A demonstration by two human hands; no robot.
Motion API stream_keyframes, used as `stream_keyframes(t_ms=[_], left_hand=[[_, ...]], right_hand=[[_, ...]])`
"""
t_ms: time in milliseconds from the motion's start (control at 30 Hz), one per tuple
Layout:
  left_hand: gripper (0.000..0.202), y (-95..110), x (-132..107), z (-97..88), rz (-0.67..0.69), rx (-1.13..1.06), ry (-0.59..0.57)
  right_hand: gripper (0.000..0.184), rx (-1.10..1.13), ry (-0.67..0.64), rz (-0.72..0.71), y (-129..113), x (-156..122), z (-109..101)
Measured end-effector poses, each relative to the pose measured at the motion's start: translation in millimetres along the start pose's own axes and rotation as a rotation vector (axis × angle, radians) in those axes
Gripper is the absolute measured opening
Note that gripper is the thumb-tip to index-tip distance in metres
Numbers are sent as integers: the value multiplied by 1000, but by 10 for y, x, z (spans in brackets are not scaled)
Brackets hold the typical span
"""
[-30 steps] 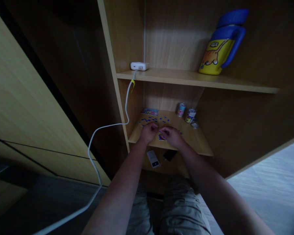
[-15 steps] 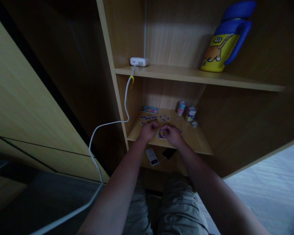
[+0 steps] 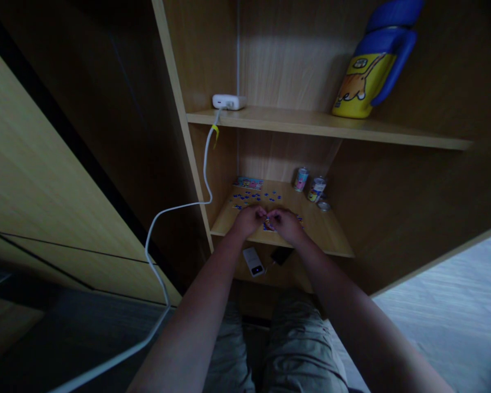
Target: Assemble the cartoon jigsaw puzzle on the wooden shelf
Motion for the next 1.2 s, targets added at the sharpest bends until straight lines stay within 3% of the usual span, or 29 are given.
stream_keyframes(t_ms=[467,1000,1100,1200], left_hand=[[15,-19,3,17,-1,4,-15],[16,-23,-2,19,12,50,-18],[15,-10,-4,14,22,63,-14],[16,21,-11,13,39,73,-12]], right_hand=[[14,-124,10,-18,-24,30,1],[14,-61,37,23,38,33,2],[13,56,110,55,76,-2,-84],[23,203,291,108,137,-71,-235]])
Point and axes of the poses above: each hand's wrist, its own x-axis towards the middle knuckle, its own z-axis out of the palm, y = z × x, the point moved 6 cm from there along x, towards the middle knuckle, and after that the axes turned 7 degrees about -y, right-handed, at the moved point
